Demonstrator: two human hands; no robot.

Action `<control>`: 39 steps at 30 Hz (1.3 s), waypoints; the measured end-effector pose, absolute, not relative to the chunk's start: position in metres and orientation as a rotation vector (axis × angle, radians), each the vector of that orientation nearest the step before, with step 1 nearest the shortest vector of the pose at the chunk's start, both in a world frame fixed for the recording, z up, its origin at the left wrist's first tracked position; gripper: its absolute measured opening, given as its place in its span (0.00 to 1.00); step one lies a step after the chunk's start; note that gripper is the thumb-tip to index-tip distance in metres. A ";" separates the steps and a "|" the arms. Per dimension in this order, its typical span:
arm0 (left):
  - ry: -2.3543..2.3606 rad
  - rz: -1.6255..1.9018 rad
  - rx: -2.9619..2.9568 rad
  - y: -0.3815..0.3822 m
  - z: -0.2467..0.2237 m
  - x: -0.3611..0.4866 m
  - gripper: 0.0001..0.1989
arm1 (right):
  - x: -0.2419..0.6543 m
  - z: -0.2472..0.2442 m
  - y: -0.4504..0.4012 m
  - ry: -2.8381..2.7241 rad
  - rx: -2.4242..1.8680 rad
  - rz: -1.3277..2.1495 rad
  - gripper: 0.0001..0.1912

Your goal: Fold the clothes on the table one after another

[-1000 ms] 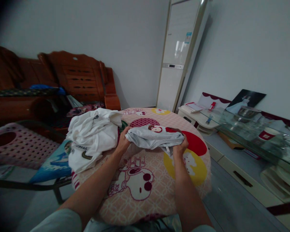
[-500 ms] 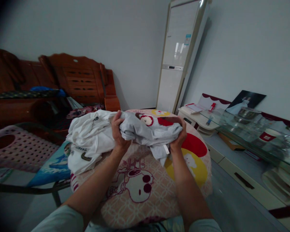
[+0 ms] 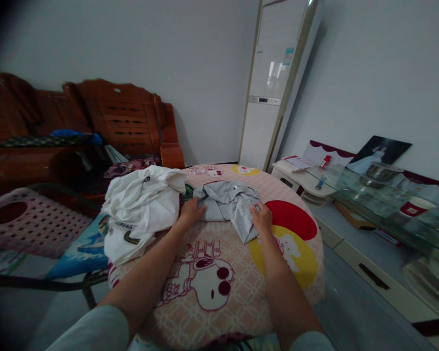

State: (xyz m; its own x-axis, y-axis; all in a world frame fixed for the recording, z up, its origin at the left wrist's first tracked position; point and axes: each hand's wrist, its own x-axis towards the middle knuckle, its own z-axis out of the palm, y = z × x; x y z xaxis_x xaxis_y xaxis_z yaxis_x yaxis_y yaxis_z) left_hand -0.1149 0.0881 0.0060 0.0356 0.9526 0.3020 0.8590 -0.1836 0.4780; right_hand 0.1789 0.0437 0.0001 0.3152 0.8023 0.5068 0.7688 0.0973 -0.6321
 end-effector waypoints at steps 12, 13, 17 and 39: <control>2.013 0.738 2.016 0.081 0.016 -0.123 0.09 | 0.188 0.002 0.033 -1.423 -1.679 0.032 0.25; 1.994 0.785 2.016 0.082 0.015 -0.124 0.08 | 0.188 0.003 0.031 -1.421 -1.662 0.040 0.26; 1.924 0.797 2.058 0.087 0.011 -0.127 0.14 | 0.184 0.008 0.026 -1.474 -1.577 0.152 0.27; 1.032 1.160 1.833 0.083 0.002 -0.099 0.03 | 0.183 0.006 0.033 -1.402 -1.441 0.488 0.15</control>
